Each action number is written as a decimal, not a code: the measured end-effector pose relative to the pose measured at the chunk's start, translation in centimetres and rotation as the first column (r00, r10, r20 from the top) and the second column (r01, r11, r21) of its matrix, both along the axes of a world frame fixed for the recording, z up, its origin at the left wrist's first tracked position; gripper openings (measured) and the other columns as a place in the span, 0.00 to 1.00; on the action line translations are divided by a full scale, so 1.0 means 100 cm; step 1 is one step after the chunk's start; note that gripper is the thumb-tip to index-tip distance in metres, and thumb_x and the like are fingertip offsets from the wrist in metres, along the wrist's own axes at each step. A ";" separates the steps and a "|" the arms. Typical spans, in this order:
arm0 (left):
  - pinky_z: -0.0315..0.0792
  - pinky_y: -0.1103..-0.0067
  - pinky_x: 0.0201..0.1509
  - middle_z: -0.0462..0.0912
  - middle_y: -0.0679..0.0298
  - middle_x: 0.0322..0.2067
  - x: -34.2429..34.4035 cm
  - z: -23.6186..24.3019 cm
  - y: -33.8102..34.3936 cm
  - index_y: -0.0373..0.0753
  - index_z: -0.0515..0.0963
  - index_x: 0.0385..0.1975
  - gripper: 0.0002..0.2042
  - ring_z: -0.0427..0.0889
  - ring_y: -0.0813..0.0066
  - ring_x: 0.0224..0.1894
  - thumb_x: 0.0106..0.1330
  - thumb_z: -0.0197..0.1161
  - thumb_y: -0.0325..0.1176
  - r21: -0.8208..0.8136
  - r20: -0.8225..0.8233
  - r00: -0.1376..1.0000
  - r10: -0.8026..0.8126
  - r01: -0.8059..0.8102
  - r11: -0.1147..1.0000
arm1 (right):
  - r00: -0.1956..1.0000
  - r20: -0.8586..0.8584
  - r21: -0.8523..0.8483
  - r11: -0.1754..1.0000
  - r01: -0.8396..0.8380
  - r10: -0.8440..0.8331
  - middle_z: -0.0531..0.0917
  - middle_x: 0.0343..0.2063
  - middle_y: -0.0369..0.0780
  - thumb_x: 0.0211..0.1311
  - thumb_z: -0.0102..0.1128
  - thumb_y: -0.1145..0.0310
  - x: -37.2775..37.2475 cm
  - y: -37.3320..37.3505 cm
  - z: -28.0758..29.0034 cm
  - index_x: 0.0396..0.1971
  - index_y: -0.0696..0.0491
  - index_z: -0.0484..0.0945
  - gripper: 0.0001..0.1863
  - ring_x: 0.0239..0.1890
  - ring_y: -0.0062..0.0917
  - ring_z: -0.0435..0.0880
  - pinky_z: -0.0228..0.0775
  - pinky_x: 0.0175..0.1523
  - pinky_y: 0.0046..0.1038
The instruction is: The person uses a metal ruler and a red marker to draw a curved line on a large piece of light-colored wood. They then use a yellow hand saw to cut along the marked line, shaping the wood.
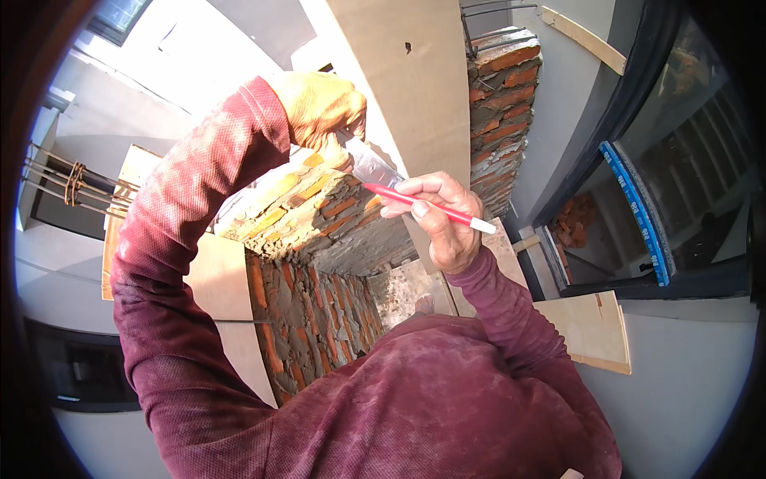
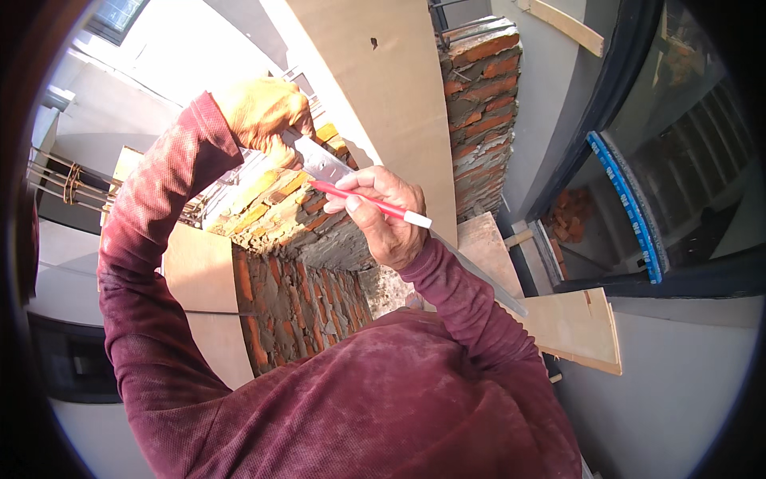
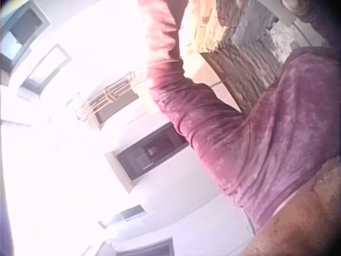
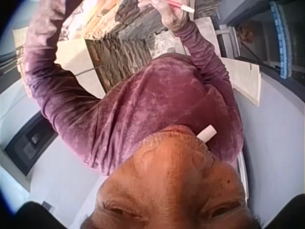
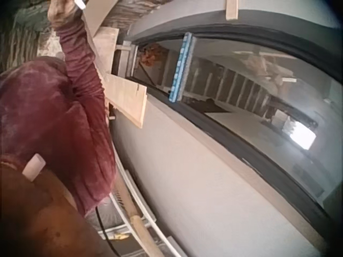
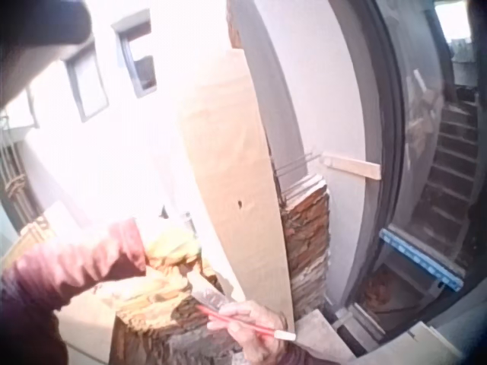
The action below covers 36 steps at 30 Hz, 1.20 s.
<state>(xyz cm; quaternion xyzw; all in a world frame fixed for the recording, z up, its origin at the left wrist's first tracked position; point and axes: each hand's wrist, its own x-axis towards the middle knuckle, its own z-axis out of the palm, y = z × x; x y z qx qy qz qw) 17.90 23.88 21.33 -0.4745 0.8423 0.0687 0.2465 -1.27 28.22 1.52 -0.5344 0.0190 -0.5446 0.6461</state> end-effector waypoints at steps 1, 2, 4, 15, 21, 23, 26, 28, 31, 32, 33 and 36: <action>0.77 0.66 0.43 0.84 0.55 0.29 -0.001 0.003 0.003 0.41 0.86 0.35 0.20 0.84 0.54 0.39 0.46 0.73 0.49 0.029 0.004 1.000 0.007 -0.008 1.000 | 0.996 -0.035 -0.055 0.995 0.079 -0.081 0.86 0.28 0.46 0.68 0.55 0.69 0.004 -0.001 0.001 0.41 0.62 0.73 0.11 0.34 0.26 0.88 0.80 0.42 0.27; 0.77 0.66 0.42 0.84 0.54 0.28 0.001 0.003 0.006 0.40 0.85 0.34 0.20 0.84 0.54 0.38 0.46 0.73 0.49 0.021 -0.026 1.000 -0.011 0.011 1.000 | 0.993 -0.014 -0.045 0.992 0.116 -0.117 0.86 0.27 0.46 0.67 0.56 0.69 0.009 0.001 0.002 0.39 0.62 0.74 0.10 0.33 0.26 0.88 0.80 0.41 0.27; 0.77 0.66 0.40 0.83 0.54 0.26 0.005 0.003 0.011 0.39 0.85 0.33 0.20 0.84 0.54 0.36 0.45 0.73 0.48 0.004 -0.086 0.995 -0.047 0.048 0.999 | 0.982 0.027 -0.023 0.982 0.189 -0.188 0.86 0.26 0.46 0.67 0.57 0.70 0.019 0.002 0.006 0.34 0.61 0.74 0.08 0.31 0.25 0.88 0.81 0.39 0.27; 0.70 0.73 0.27 0.80 0.58 0.17 0.009 0.008 0.017 0.38 0.85 0.32 0.14 0.78 0.68 0.20 0.49 0.71 0.39 0.439 -0.123 0.955 0.271 -0.193 0.878 | 0.981 0.011 -0.057 0.979 0.193 -0.193 0.87 0.25 0.44 0.65 0.59 0.71 0.041 0.012 0.007 0.34 0.61 0.74 0.08 0.31 0.24 0.88 0.81 0.36 0.25; 0.72 0.71 0.29 0.82 0.57 0.19 0.012 0.009 0.015 0.37 0.85 0.33 0.16 0.80 0.66 0.21 0.49 0.72 0.41 0.417 -0.048 0.971 0.233 -0.193 0.888 | 0.981 -0.053 -0.074 0.981 0.182 -0.186 0.87 0.25 0.44 0.64 0.59 0.71 0.046 0.014 0.006 0.35 0.61 0.75 0.08 0.30 0.24 0.88 0.81 0.36 0.24; 0.72 0.70 0.29 0.82 0.55 0.19 0.003 0.006 0.033 0.36 0.85 0.34 0.17 0.80 0.63 0.22 0.49 0.73 0.42 0.164 -0.152 0.981 0.119 -0.094 0.982 | 0.982 -0.059 -0.072 0.982 0.173 -0.178 0.87 0.25 0.43 0.65 0.59 0.71 0.047 0.013 0.005 0.36 0.61 0.75 0.08 0.30 0.24 0.88 0.81 0.37 0.24; 0.72 0.69 0.30 0.81 0.53 0.19 0.013 0.003 0.020 0.35 0.85 0.35 0.19 0.80 0.59 0.23 0.48 0.74 0.44 0.253 -0.063 0.987 0.145 -0.125 0.959 | 0.987 -0.047 -0.056 0.987 0.153 -0.155 0.87 0.25 0.43 0.65 0.60 0.71 0.052 0.015 0.004 0.36 0.61 0.75 0.08 0.31 0.23 0.88 0.81 0.38 0.24; 0.71 0.69 0.29 0.79 0.55 0.17 0.022 0.002 0.020 0.34 0.84 0.32 0.19 0.77 0.61 0.22 0.49 0.73 0.44 0.218 -0.006 0.985 0.172 -0.167 0.962 | 0.990 -0.034 -0.044 0.989 0.138 -0.140 0.87 0.26 0.43 0.65 0.60 0.71 0.055 0.015 0.004 0.36 0.61 0.75 0.08 0.31 0.23 0.88 0.81 0.38 0.24; 0.70 0.70 0.28 0.75 0.60 0.14 0.004 0.008 0.038 0.33 0.83 0.27 0.17 0.73 0.66 0.19 0.51 0.72 0.44 0.047 -0.050 0.992 0.113 -0.111 0.993 | 0.991 -0.019 -0.008 0.992 0.129 -0.129 0.87 0.26 0.43 0.65 0.60 0.71 0.056 0.012 -0.002 0.36 0.61 0.75 0.08 0.31 0.23 0.88 0.81 0.38 0.24; 0.70 0.70 0.28 0.75 0.60 0.14 0.008 0.013 0.033 0.33 0.83 0.27 0.17 0.73 0.66 0.20 0.50 0.72 0.44 0.176 -0.069 0.992 0.110 -0.097 0.980 | 0.991 -0.031 -0.016 0.991 0.130 -0.130 0.87 0.26 0.43 0.65 0.60 0.71 0.056 0.013 -0.002 0.37 0.61 0.75 0.08 0.31 0.23 0.88 0.81 0.38 0.24; 0.70 0.70 0.28 0.77 0.59 0.15 0.009 0.013 0.031 0.34 0.84 0.28 0.17 0.74 0.66 0.20 0.50 0.72 0.44 0.243 -0.088 0.989 0.118 -0.093 0.965 | 0.990 -0.043 -0.025 0.991 0.132 -0.132 0.87 0.26 0.43 0.65 0.60 0.71 0.055 0.013 -0.003 0.37 0.61 0.75 0.08 0.31 0.23 0.88 0.81 0.38 0.24; 0.71 0.70 0.30 0.80 0.56 0.18 0.007 0.008 0.024 0.35 0.85 0.33 0.17 0.77 0.64 0.22 0.50 0.73 0.42 0.327 -0.143 0.978 0.152 -0.098 0.940 | 0.988 -0.062 -0.043 0.989 0.140 -0.142 0.87 0.26 0.43 0.65 0.60 0.71 0.053 0.012 -0.002 0.37 0.61 0.75 0.08 0.31 0.23 0.88 0.81 0.38 0.24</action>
